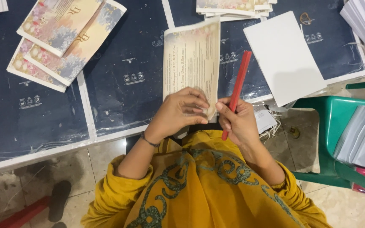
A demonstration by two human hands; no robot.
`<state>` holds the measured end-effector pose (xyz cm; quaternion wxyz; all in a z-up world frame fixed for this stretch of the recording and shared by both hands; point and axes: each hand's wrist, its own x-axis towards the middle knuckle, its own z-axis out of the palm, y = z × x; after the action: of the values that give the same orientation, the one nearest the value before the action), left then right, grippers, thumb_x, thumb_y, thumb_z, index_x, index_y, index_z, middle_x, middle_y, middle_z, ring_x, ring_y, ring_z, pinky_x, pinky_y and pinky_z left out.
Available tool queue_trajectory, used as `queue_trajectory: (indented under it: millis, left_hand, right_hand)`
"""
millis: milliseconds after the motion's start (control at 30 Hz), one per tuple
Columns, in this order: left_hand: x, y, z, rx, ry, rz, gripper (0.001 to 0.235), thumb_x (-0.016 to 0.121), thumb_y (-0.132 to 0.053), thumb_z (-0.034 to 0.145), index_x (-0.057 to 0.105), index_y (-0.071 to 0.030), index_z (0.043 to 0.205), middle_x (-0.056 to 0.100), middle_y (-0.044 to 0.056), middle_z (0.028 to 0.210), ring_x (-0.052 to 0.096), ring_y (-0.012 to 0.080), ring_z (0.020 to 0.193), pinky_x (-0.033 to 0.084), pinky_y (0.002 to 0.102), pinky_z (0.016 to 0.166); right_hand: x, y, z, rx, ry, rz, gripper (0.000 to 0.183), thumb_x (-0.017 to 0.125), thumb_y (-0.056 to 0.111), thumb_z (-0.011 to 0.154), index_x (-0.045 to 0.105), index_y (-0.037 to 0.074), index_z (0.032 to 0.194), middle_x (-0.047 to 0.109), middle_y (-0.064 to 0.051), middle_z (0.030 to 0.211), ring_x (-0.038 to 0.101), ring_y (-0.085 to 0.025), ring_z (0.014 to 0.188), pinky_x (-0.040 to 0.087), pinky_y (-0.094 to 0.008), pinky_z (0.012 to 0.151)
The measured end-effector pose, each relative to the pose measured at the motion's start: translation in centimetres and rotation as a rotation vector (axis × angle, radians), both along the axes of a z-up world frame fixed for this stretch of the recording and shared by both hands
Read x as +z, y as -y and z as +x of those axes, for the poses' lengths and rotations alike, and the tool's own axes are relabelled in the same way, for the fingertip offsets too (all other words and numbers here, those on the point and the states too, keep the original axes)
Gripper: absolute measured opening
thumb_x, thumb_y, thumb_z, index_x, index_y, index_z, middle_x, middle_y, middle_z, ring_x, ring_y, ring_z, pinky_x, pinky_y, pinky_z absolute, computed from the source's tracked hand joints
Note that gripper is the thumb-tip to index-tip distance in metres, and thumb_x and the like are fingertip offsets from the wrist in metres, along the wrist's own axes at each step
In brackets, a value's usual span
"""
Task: The person inserts a stack of white paper sheets into a floral-patterned book cover, then folds the cover over the pages and presses down on the spine to secure the binding. This process is repeated for multiple books on a dark blue table.
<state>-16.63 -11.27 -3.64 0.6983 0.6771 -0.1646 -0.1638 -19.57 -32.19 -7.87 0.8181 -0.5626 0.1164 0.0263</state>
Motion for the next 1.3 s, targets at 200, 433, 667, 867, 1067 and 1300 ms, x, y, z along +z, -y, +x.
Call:
queue_trajectory:
  millis: [200, 433, 667, 867, 1067, 1300]
  left_hand:
    - [1.1, 1.5, -1.0, 0.015, 0.078, 0.2, 0.022, 0.075, 0.008, 0.084, 0.073, 0.01, 0.106, 0.07, 0.026, 0.109, 0.072, 0.0487, 0.105, 0.066, 0.047, 0.086]
    - [-0.9, 0.5, -0.8, 0.214, 0.129, 0.301, 0.014, 0.07, 0.0, 0.089, 0.074, -0.001, 0.103, 0.071, 0.014, 0.101, 0.075, 0.0332, 0.097, 0.066, 0.04, 0.08]
    - [1.5, 2.5, -0.2, 0.215, 0.221, 0.455, 0.029, 0.073, -0.028, 0.094, 0.067, 0.0, 0.097, 0.064, 0.02, 0.093, 0.071, 0.0456, 0.09, 0.063, 0.053, 0.072]
    - [2.9, 3.8, 1.1, 0.208, 0.244, 0.63, 0.034, 0.077, -0.031, 0.087, 0.064, 0.0, 0.094, 0.059, 0.016, 0.091, 0.069, 0.047, 0.088, 0.058, 0.061, 0.07]
    - [4.7, 2.6, 1.3, 0.089, 0.17, 0.492, 0.035, 0.076, -0.03, 0.088, 0.066, 0.002, 0.096, 0.062, 0.021, 0.095, 0.07, 0.051, 0.096, 0.061, 0.055, 0.073]
    - [4.2, 2.3, 0.8, 0.094, 0.038, 0.351, 0.039, 0.082, -0.028, 0.081, 0.063, 0.003, 0.096, 0.066, 0.028, 0.099, 0.072, 0.0498, 0.103, 0.066, 0.048, 0.077]
  right_hand:
    - [0.4, 0.3, 0.5, 0.145, -0.073, -0.306, 0.018, 0.078, -0.009, 0.082, 0.069, -0.013, 0.097, 0.052, -0.008, 0.056, 0.045, -0.006, 0.032, 0.032, -0.02, 0.028]
    - [-3.8, 1.3, 0.4, 0.041, -0.029, -0.191, 0.014, 0.08, -0.006, 0.085, 0.067, -0.006, 0.089, 0.049, -0.003, 0.057, 0.047, -0.004, 0.036, 0.034, -0.017, 0.032]
    - [-0.7, 0.4, 0.4, 0.152, 0.152, -0.437, 0.016, 0.083, 0.001, 0.088, 0.068, -0.002, 0.087, 0.063, -0.006, 0.068, 0.057, -0.006, 0.069, 0.046, -0.02, 0.058]
    - [-0.8, 0.6, 0.0, 0.151, 0.181, -0.451, 0.026, 0.091, 0.0, 0.079, 0.064, 0.001, 0.081, 0.061, -0.004, 0.061, 0.057, -0.005, 0.065, 0.041, -0.016, 0.059]
    - [-3.7, 2.2, 0.4, 0.085, 0.174, -0.13, 0.023, 0.088, 0.008, 0.083, 0.065, 0.003, 0.084, 0.054, -0.003, 0.047, 0.054, -0.006, 0.036, 0.041, -0.016, 0.04]
    - [-5.2, 1.4, 0.4, 0.145, 0.044, 0.238, 0.021, 0.08, 0.015, 0.094, 0.063, 0.009, 0.083, 0.061, -0.003, 0.06, 0.057, -0.006, 0.04, 0.041, -0.015, 0.037]
